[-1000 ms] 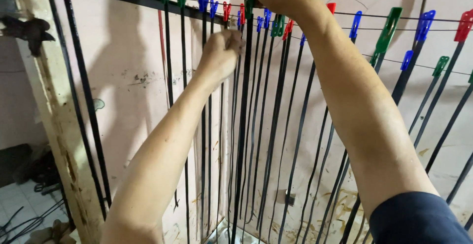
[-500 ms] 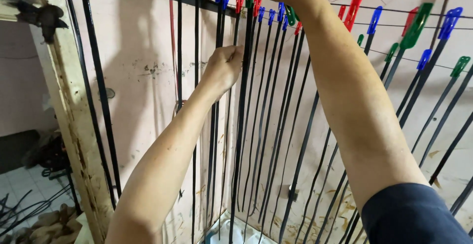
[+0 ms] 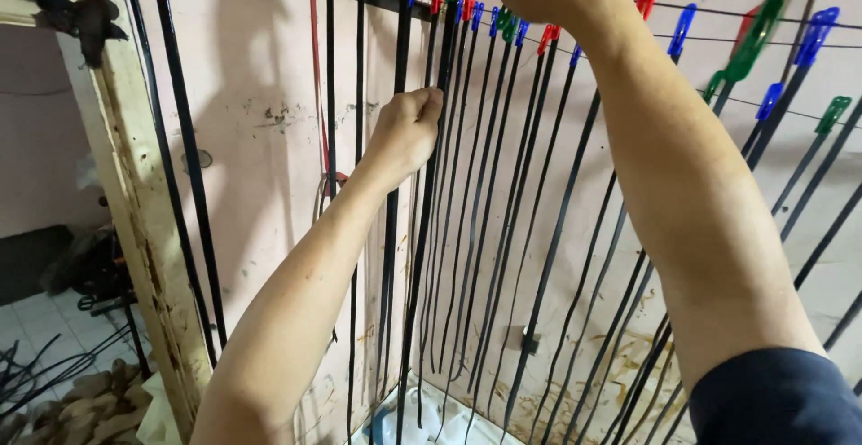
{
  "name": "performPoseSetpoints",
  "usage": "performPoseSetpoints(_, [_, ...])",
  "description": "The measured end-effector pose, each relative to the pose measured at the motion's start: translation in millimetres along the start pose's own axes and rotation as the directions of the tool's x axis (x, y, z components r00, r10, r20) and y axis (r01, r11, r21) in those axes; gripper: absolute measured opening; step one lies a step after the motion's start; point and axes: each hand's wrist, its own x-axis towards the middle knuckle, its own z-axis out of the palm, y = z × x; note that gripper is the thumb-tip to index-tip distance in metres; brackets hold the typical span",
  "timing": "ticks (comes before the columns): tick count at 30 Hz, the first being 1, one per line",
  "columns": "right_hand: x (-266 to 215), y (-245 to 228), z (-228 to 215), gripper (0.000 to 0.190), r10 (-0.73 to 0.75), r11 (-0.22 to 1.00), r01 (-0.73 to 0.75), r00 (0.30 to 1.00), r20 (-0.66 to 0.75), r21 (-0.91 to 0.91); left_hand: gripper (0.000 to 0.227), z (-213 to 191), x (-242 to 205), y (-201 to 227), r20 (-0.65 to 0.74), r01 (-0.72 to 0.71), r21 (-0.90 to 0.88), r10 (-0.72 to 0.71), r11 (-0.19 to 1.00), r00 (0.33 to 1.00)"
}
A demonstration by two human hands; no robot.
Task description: The person takes black cords from a drying rack, cuts them to length with scissors, and then rubs them on a sanding block. The processed cords are then hung back on the rack to dry.
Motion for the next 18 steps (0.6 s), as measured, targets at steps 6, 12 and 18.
performPoseSetpoints(6, [-34,9,-23,0.028,-0.167,0.959,0.139,0.981,-0.096,-0.248,0.054,6,-14,11,-0.006,0.053,0.101,-0.053,0.993,0.999])
performPoseSetpoints(12, [-71,24,-42,0.039,-0.103,0.889,0.039,0.988,-0.118,-0.456,0.047,25,-40,22,0.006,-0.132,0.271,0.135,0.954,0.991])
performPoseSetpoints(18, [-112,10,-77,0.031,0.135,0.901,-0.134,0.99,-0.025,-0.413,0.048,46,-108,49,0.096,-0.218,0.194,0.203,0.957,0.975])
